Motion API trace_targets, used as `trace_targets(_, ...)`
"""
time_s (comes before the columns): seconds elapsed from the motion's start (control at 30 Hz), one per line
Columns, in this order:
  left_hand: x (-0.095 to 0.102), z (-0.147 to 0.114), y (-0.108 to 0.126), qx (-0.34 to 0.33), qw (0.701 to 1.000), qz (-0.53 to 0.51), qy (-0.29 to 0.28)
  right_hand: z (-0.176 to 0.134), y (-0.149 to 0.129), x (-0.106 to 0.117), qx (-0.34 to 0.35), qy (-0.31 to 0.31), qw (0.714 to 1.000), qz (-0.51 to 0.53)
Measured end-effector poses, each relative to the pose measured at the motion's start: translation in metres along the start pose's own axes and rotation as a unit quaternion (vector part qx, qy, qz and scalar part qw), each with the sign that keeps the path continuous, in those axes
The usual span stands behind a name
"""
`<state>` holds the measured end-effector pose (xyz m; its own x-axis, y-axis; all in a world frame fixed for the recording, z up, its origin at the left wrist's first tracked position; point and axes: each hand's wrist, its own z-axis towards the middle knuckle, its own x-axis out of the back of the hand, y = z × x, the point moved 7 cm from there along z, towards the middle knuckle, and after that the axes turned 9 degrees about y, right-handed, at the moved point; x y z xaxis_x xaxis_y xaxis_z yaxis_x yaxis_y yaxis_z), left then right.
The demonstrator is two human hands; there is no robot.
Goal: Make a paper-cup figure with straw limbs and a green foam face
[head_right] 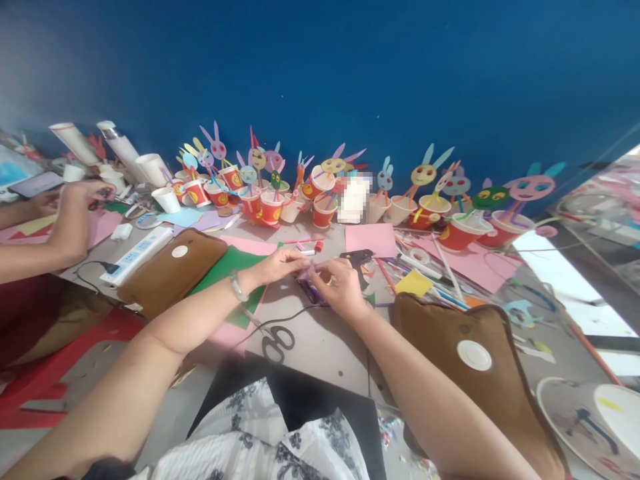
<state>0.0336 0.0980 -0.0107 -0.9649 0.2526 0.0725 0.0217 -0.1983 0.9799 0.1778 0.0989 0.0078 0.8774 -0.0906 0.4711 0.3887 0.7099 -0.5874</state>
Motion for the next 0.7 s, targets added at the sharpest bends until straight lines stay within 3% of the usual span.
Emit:
trace_targets(0.1,0.003,0.002,-0.010,0.038,0.999,-0.022,-0.007,-0.001,0.003,-0.002,-0.041,-0.013,0.999,0.020)
trace_targets(0.27,0.015,0.005,-0.021,0.099,0.990,-0.097,0.033,-0.001,0.014,-0.002,-0.118,-0.015,0.991,0.066)
trace_targets(0.37,0.020,0.006,-0.019,0.097,0.989,-0.102,0.049,0.001,0.016,0.002,-0.112,0.008,0.991,0.066)
trace_targets(0.47,0.024,0.006,-0.015,0.078,0.994,-0.036,0.068,0.002,0.016,0.004,-0.099,0.019,0.994,0.046)
trace_targets(0.7,0.022,0.004,-0.004,0.030,0.996,0.065,0.062,-0.001,0.016,-0.002,-0.045,-0.005,0.999,-0.029)
